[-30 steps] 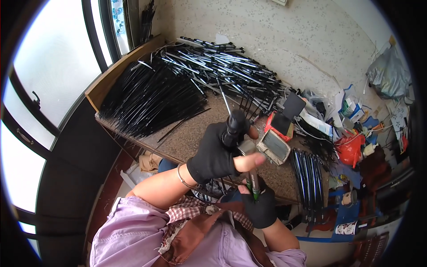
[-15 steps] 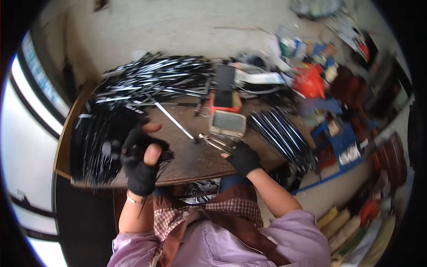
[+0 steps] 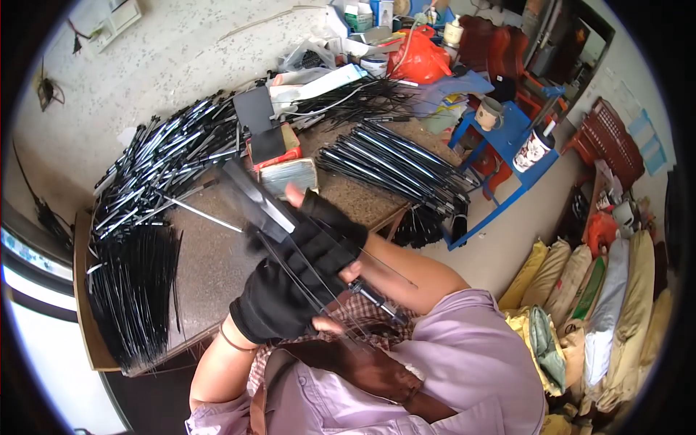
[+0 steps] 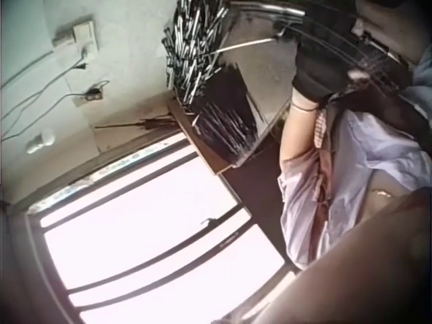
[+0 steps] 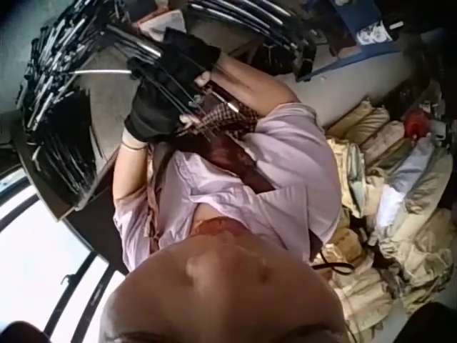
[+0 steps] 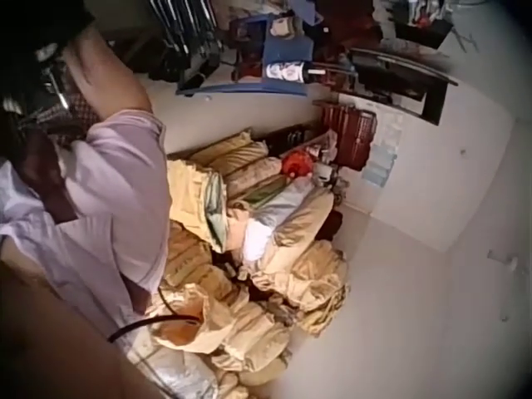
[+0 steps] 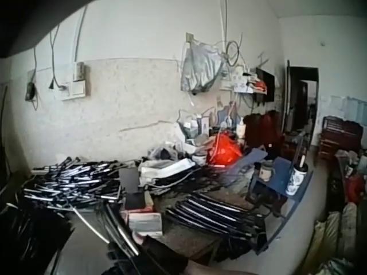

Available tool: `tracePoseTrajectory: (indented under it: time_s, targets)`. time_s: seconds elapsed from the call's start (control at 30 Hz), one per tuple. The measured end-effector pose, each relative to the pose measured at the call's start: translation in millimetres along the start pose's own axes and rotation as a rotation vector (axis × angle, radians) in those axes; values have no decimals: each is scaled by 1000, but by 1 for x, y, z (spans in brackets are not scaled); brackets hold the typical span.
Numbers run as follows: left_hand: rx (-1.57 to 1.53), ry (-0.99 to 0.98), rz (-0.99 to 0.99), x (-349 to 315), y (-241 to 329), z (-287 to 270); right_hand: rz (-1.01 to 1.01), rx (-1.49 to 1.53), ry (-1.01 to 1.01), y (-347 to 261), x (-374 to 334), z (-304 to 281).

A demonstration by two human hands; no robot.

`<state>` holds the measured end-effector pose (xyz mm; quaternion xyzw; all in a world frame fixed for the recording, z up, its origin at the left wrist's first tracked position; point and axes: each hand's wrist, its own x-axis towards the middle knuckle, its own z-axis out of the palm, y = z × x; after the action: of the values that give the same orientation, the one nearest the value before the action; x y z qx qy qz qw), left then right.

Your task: The recorder bundles several thin plastic rods and uses a heating machine to seal or join them at one end.

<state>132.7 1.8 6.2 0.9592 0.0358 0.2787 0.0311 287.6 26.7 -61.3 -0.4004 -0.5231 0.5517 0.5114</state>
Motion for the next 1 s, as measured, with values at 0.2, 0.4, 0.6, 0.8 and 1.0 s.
tracePoseTrajectory:
  time_s: [0.2,0.4,0.6,0.8,1.0]
  targets:
    - [-20,67,-721,-149,17,47,-30,-370,404,-43,23,-110]
    - [198,330,-1792,-309,148,109,-171,-1488,335,37,36,-226]
    - [-119,206,-2074,-295,240,119,-794,-1695,349,39,46,-158]
    - [-804,581,-1473,-251,287,91,-452,-402,-886,83,-72,143]
    - [-927,486,-1962,-263,319,73,-418,-1339,-1753,108,-158,175]
